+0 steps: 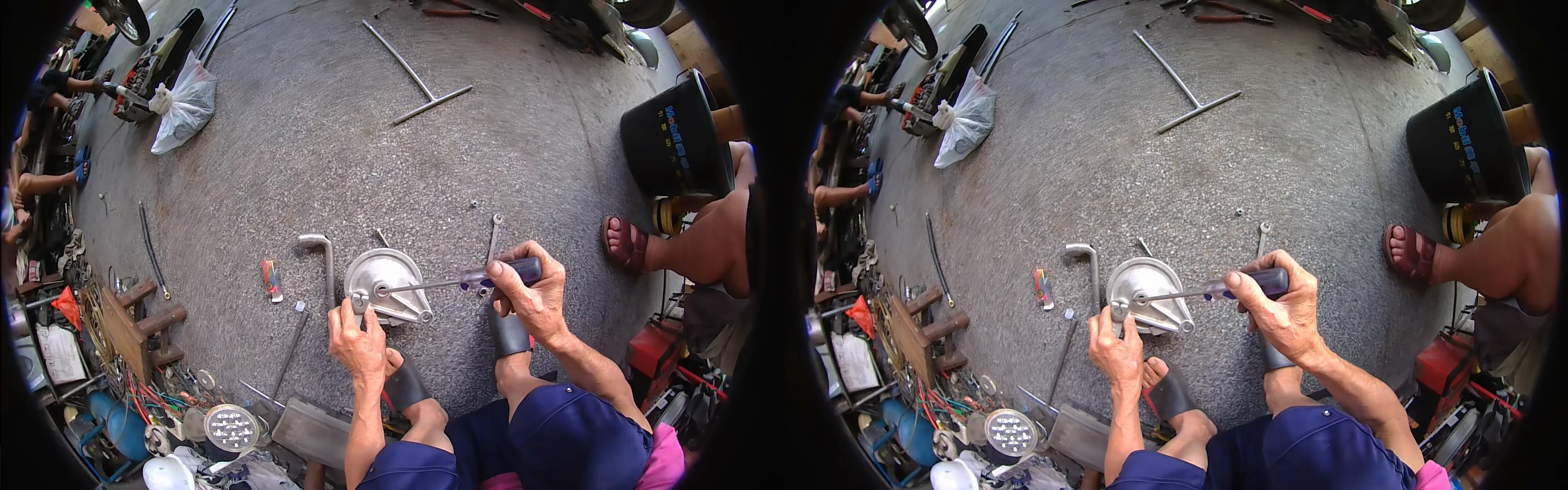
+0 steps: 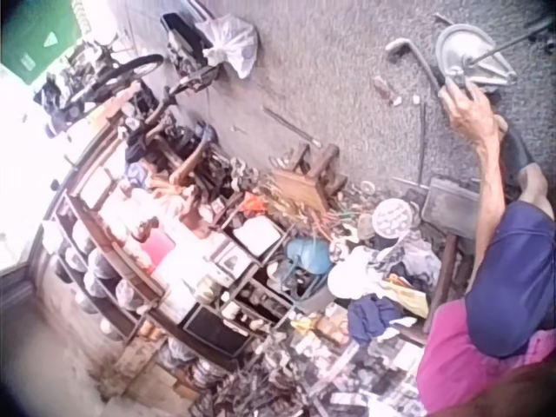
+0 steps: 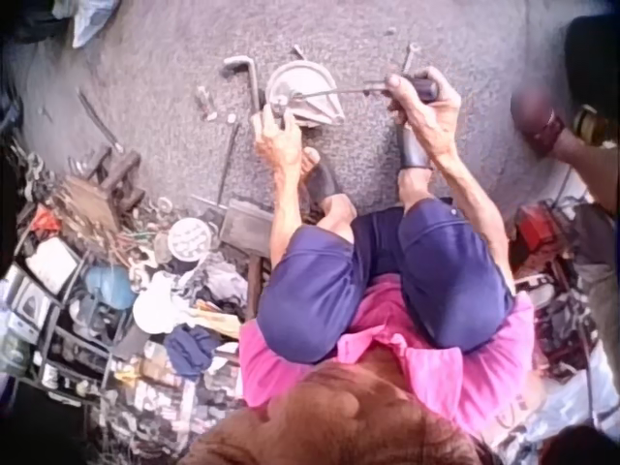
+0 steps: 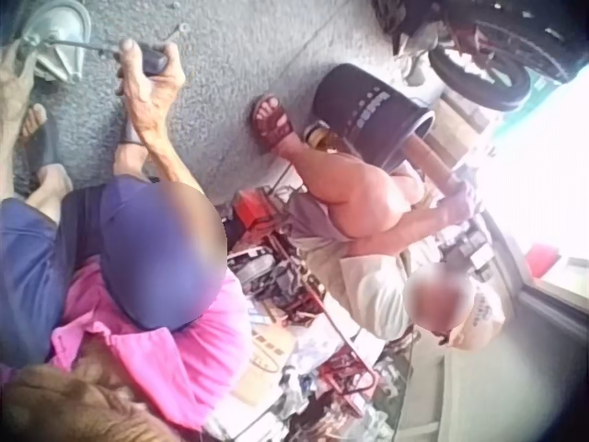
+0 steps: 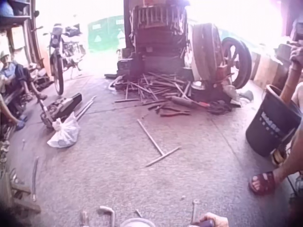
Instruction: The person sits on the floor of a workshop and uses a wrench and a screwdriver to tighten and adjust a silver metal housing. They manipulate the part with both hands, switching between tools to secure components.
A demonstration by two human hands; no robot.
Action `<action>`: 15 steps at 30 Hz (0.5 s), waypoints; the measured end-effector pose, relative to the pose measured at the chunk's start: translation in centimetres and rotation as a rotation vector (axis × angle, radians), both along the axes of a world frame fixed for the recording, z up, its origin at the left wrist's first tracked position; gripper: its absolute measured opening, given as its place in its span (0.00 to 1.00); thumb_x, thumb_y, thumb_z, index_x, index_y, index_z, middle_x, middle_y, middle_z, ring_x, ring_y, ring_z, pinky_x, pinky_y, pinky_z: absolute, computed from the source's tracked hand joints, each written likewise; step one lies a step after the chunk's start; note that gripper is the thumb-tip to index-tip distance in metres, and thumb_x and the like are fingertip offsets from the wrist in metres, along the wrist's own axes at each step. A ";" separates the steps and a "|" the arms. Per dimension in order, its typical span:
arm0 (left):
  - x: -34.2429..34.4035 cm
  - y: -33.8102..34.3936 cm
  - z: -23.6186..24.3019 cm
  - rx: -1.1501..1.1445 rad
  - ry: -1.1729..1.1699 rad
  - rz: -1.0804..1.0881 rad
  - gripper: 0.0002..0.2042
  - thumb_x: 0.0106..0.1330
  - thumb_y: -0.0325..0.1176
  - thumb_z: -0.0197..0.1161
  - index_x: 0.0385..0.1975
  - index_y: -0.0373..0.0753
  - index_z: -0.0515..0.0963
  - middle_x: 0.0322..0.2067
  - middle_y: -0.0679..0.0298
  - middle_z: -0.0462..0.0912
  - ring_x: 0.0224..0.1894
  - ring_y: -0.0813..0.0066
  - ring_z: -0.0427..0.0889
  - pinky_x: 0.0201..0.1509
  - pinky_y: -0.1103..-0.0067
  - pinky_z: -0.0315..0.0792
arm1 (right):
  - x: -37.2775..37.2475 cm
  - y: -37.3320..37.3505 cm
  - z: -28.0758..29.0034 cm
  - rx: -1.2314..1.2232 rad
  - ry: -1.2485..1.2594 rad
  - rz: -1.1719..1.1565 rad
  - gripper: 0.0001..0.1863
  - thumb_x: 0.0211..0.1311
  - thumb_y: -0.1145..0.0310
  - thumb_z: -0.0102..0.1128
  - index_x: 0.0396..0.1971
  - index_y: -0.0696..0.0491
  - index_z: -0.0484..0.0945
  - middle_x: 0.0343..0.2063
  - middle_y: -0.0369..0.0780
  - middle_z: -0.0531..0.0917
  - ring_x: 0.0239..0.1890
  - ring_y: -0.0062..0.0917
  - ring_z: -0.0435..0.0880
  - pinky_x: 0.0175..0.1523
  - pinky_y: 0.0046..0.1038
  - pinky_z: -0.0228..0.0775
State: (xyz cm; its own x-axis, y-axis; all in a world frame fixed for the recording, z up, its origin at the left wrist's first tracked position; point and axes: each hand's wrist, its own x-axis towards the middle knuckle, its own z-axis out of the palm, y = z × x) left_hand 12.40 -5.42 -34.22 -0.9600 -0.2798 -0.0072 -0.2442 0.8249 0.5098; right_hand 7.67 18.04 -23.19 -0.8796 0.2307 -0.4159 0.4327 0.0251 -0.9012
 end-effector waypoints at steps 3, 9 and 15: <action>-0.6 0.1 0.1 0.034 0.050 0.000 0.16 0.54 0.28 0.68 0.43 0.33 0.78 0.37 0.54 0.78 0.38 0.51 0.81 0.40 0.63 0.75 | 1.3 0.3 -1.9 -0.076 -0.065 -0.006 0.15 0.60 0.63 0.70 0.31 0.59 0.76 0.18 0.37 0.80 0.17 0.14 0.78 0.17 0.17 0.69; 0.8 -2.0 -3.0 0.514 -0.015 0.238 0.18 0.50 0.19 0.70 0.44 0.30 0.79 0.34 0.63 0.80 0.29 0.77 0.79 0.31 0.80 0.71 | 3.1 -0.1 -4.2 -0.181 -0.106 0.087 0.14 0.60 0.65 0.70 0.35 0.60 0.77 0.22 0.39 0.83 0.21 0.17 0.81 0.21 0.20 0.75; 0.1 -1.5 -0.8 0.968 -0.155 0.399 0.18 0.54 0.17 0.70 0.46 0.27 0.77 0.33 0.63 0.83 0.26 0.86 0.78 0.21 0.88 0.68 | 4.2 3.4 -6.8 -0.007 -0.400 0.295 0.20 0.57 0.56 0.70 0.35 0.60 0.79 0.23 0.44 0.84 0.25 0.28 0.85 0.28 0.29 0.76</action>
